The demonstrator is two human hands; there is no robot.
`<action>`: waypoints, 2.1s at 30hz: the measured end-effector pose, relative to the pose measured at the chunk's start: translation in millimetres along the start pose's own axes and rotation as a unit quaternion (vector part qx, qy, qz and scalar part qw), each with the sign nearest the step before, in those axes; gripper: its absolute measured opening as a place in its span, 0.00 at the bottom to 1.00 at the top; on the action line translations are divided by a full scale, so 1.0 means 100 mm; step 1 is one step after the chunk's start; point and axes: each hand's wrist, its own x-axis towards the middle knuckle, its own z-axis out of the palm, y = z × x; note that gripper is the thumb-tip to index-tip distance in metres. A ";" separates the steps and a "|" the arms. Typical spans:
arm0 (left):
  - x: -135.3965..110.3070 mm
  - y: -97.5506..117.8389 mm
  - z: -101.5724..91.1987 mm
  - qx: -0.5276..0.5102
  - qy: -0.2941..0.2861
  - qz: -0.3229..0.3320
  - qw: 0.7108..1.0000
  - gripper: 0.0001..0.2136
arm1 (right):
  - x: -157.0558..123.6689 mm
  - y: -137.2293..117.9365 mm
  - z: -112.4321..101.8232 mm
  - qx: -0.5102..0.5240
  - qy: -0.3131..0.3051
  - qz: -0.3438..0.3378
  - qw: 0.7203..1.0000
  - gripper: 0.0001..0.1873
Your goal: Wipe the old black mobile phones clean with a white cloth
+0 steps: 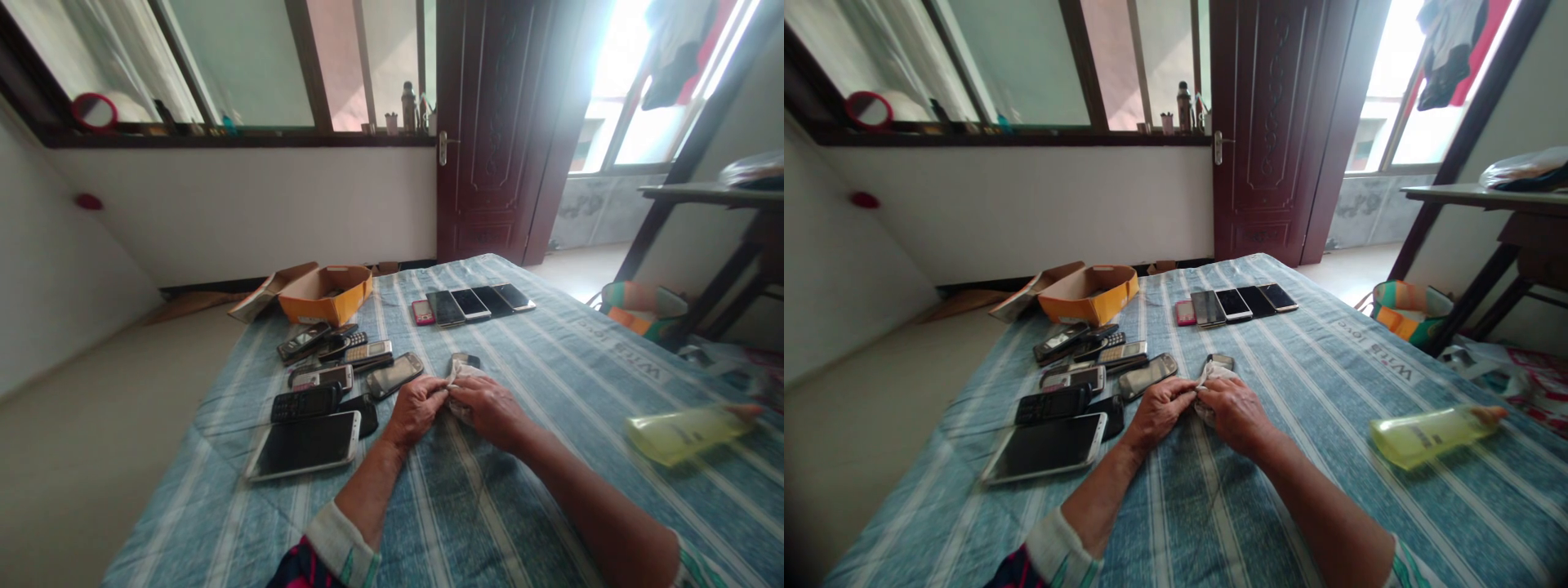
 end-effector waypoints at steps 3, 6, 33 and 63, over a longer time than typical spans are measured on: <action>0.00 0.00 0.04 0.033 0.026 -0.018 0.999 0.09 | 0.00 -0.01 0.00 0.001 0.000 0.004 1.000 0.17; 0.00 -0.01 0.07 0.061 0.045 -0.018 0.997 0.08 | 0.00 -0.02 -0.01 -0.004 -0.003 0.004 1.000 0.17; -0.02 0.04 0.11 0.126 0.066 -0.001 0.990 0.06 | 0.01 0.01 0.00 -0.026 0.011 0.004 1.000 0.16; -0.03 0.16 0.12 0.205 0.018 -0.031 0.978 0.19 | 0.23 0.22 0.04 -0.057 0.018 0.109 0.992 0.18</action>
